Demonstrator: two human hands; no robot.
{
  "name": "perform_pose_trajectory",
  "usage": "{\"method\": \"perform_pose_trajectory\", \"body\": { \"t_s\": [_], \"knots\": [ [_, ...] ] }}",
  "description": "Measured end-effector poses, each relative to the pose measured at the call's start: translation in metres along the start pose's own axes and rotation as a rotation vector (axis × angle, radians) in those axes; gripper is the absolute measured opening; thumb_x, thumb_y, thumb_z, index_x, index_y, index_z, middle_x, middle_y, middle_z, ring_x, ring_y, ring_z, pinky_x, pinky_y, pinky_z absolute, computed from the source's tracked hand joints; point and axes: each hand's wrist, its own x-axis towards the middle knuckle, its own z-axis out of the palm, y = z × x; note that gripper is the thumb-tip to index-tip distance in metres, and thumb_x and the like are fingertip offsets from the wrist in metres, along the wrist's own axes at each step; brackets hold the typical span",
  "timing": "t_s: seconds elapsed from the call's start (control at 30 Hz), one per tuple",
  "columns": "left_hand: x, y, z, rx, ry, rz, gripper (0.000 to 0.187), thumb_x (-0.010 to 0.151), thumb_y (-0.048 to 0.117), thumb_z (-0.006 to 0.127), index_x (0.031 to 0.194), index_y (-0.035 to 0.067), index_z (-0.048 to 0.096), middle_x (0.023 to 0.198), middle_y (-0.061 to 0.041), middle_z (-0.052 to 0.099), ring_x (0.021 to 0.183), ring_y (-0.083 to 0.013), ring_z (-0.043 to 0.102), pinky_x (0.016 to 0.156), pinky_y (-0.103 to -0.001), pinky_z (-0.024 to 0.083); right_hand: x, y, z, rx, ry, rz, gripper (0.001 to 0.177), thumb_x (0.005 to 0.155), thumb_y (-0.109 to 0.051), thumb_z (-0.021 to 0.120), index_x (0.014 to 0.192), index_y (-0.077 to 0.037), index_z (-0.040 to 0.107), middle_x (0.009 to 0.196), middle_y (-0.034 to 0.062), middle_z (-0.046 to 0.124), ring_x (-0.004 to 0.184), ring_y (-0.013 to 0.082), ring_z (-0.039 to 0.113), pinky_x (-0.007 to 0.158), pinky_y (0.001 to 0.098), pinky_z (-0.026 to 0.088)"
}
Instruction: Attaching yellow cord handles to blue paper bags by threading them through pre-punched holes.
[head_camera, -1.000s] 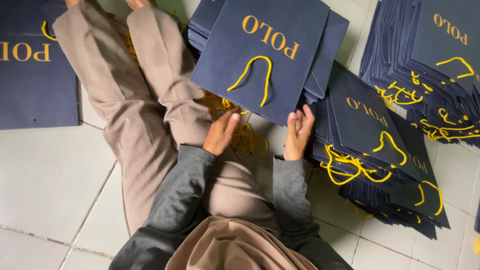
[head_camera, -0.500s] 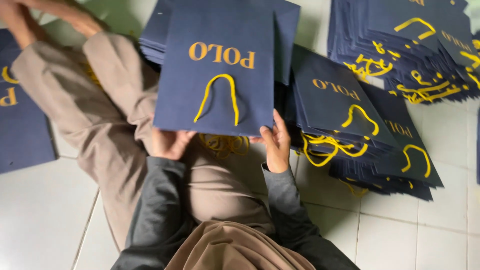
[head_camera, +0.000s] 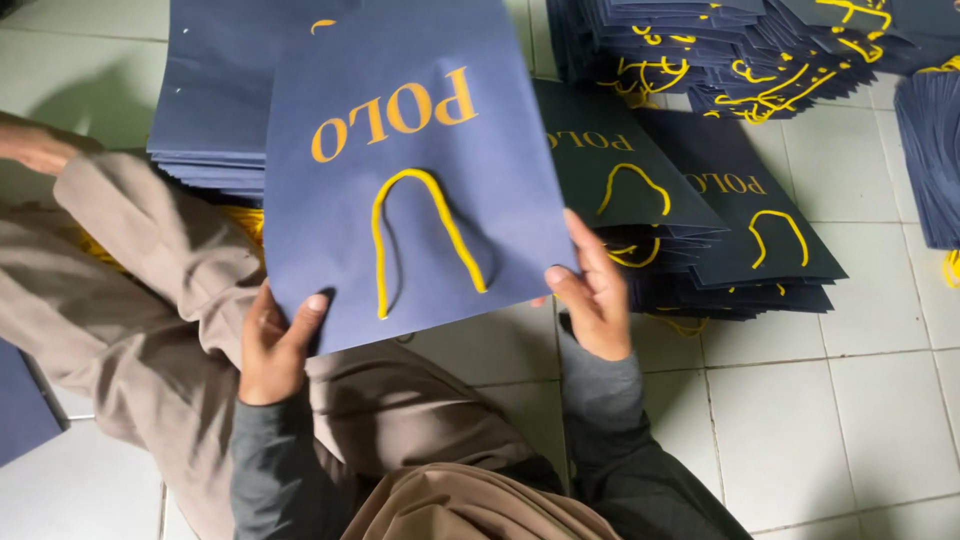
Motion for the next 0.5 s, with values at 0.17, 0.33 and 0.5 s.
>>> {"method": "perform_pose_trajectory", "body": {
  "t_s": [0.17, 0.33, 0.5],
  "knots": [
    [0.019, 0.012, 0.074, -0.079, -0.086, 0.165, 0.053, 0.087, 0.009, 0.079, 0.136, 0.004, 0.059, 0.099, -0.009, 0.064, 0.091, -0.0177, 0.058, 0.083, -0.039, 0.056, 0.004, -0.007, -0.064, -0.053, 0.177, -0.180, 0.063, 0.096, -0.004, 0.055, 0.156, 0.003, 0.036, 0.143, 0.0258, 0.055, 0.120, 0.0330, 0.062, 0.103, 0.0500, 0.057],
    [0.035, 0.023, 0.151, -0.136, -0.208, 0.352, 0.049, 0.089, 0.005, 0.079, 0.133, 0.005, 0.057, 0.102, -0.009, 0.062, 0.097, -0.0185, 0.054, 0.085, -0.037, 0.052, 0.002, -0.016, -0.112, -0.069, 0.319, -0.305, 0.061, 0.102, -0.007, 0.047, 0.159, 0.001, 0.030, 0.151, 0.0268, 0.049, 0.134, 0.0367, 0.054, 0.115, 0.0557, 0.050],
    [0.037, 0.003, 0.202, -0.235, -0.347, 0.240, 0.072, 0.101, 0.003, 0.062, 0.158, -0.001, 0.018, 0.140, -0.045, 0.044, 0.131, -0.0535, 0.045, 0.099, -0.065, 0.048, -0.002, 0.013, -0.157, -0.047, 0.483, -0.278, 0.047, 0.114, -0.014, 0.035, 0.160, -0.005, 0.031, 0.152, 0.0277, 0.051, 0.137, 0.0368, 0.057, 0.117, 0.0530, 0.053]
  ]
}}
